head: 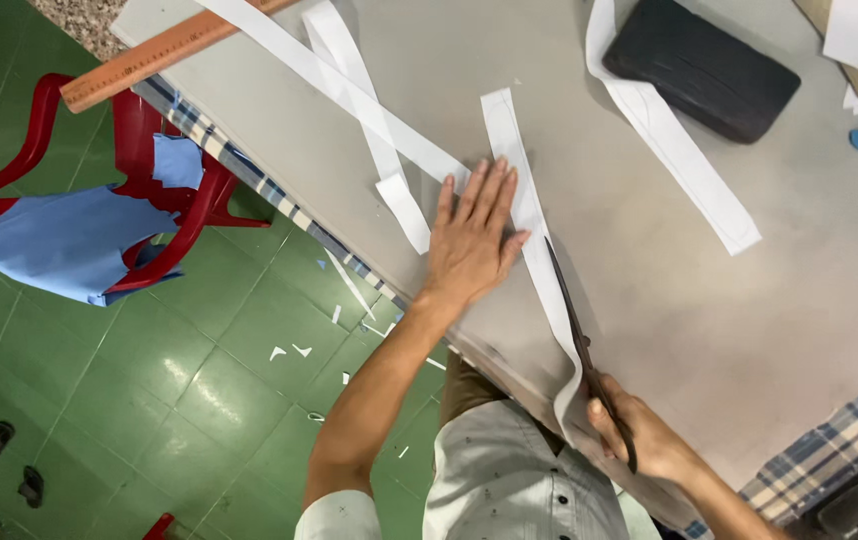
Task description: The person uses shears to cut a large sheet of white paper into long, narrow strips on a table. The person repeatedly cuts the paper along its length, separating the strips and moving them aside as the task progresses.
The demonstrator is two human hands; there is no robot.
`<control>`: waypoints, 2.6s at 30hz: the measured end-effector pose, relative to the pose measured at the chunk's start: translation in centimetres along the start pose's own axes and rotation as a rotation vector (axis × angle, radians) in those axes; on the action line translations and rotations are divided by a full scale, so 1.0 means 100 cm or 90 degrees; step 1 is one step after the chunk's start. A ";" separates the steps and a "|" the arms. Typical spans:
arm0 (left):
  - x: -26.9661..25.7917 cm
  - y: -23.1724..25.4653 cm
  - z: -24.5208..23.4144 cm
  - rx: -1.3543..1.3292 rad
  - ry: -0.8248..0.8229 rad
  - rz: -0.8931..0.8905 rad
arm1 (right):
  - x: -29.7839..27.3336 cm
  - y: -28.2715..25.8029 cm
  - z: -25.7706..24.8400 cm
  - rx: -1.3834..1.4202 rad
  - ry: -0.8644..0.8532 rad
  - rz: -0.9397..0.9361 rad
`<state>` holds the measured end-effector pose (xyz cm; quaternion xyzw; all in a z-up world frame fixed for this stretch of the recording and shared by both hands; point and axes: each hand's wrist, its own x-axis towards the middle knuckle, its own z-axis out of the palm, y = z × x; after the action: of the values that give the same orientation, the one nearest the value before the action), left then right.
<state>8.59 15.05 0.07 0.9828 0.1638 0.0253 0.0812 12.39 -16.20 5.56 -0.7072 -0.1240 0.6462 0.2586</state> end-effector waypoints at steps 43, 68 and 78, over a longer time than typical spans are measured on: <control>0.010 -0.011 -0.003 -0.050 -0.060 0.018 | 0.043 -0.057 -0.003 -0.079 0.038 -0.058; 0.011 -0.012 0.001 -0.070 -0.087 0.015 | 0.067 -0.096 -0.011 -0.097 0.055 -0.034; 0.010 -0.011 0.003 -0.069 -0.060 0.016 | 0.067 -0.103 -0.013 -0.072 0.061 0.008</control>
<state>9.22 16.40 -0.42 0.9791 0.1456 -0.0114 0.1414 16.22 -4.49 5.34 -0.7513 -0.1435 0.6054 0.2202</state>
